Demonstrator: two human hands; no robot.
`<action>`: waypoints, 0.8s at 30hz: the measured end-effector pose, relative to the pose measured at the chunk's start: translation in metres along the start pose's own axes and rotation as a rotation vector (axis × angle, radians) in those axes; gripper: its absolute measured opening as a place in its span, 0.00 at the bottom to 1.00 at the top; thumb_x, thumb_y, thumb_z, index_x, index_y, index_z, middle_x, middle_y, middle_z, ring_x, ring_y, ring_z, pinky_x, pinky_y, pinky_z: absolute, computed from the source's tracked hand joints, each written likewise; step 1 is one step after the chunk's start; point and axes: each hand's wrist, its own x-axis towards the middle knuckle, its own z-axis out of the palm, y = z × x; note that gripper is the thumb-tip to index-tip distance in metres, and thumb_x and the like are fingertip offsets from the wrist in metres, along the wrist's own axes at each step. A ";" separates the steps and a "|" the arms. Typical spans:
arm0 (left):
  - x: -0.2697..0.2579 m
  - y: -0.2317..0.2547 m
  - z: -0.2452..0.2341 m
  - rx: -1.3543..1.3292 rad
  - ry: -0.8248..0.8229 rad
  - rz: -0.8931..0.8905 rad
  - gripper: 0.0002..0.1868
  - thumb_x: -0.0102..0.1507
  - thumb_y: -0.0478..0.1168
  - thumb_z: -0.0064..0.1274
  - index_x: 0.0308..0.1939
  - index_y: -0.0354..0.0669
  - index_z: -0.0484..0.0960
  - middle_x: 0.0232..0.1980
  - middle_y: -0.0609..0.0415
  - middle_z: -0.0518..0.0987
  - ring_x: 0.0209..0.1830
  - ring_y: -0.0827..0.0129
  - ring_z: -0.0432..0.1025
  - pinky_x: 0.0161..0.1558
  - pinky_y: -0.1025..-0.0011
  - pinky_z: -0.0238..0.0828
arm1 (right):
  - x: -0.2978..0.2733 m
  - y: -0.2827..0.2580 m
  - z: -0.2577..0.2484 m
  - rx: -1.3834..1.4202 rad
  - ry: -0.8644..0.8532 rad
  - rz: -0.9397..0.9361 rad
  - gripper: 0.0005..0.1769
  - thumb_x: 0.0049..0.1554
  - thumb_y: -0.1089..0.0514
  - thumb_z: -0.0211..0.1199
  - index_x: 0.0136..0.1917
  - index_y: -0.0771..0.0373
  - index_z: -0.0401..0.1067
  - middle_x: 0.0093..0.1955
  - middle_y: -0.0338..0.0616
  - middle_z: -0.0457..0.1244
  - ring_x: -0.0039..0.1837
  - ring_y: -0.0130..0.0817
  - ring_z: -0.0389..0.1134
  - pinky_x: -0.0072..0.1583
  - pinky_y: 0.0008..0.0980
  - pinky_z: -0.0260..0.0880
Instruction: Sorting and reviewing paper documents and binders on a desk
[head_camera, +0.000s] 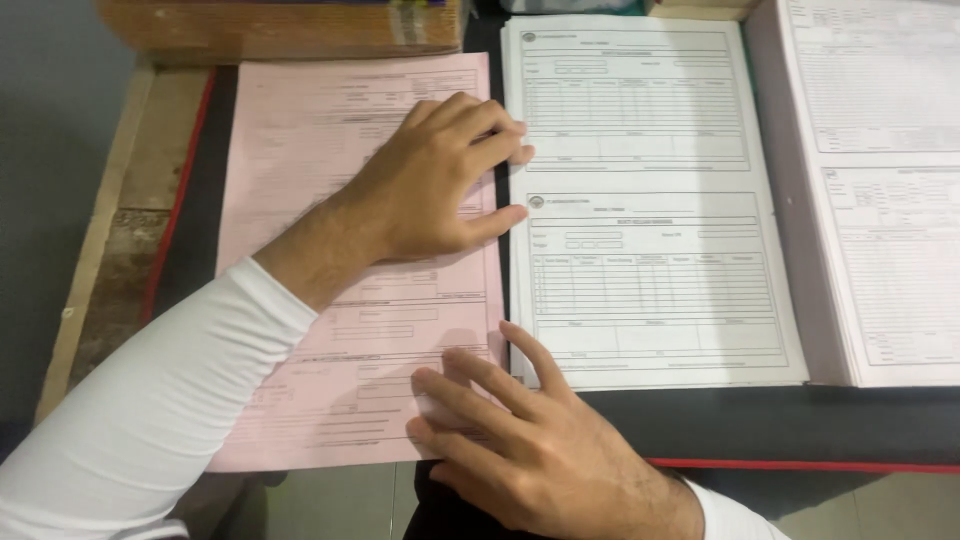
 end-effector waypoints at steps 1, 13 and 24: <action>0.000 0.001 0.000 -0.006 -0.002 0.014 0.22 0.63 0.51 0.62 0.53 0.42 0.81 0.56 0.51 0.76 0.56 0.57 0.68 0.55 0.53 0.64 | -0.003 -0.001 -0.003 -0.009 0.004 0.012 0.15 0.63 0.55 0.68 0.59 0.63 0.73 0.68 0.57 0.64 0.68 0.55 0.67 0.67 0.70 0.60; 0.005 0.007 -0.002 0.039 -0.135 -0.074 0.27 0.61 0.53 0.59 0.59 0.41 0.79 0.61 0.49 0.75 0.62 0.55 0.67 0.62 0.48 0.62 | -0.108 0.038 -0.095 -0.513 0.494 0.535 0.11 0.59 0.59 0.65 0.54 0.61 0.81 0.71 0.64 0.60 0.75 0.66 0.61 0.76 0.58 0.65; 0.004 0.006 0.002 0.125 -0.193 -0.167 0.28 0.59 0.54 0.58 0.60 0.45 0.79 0.65 0.50 0.75 0.65 0.55 0.68 0.65 0.45 0.63 | -0.157 0.058 -0.104 -0.510 0.389 0.947 0.22 0.60 0.48 0.61 0.65 0.54 0.76 0.75 0.50 0.64 0.80 0.58 0.61 0.78 0.69 0.46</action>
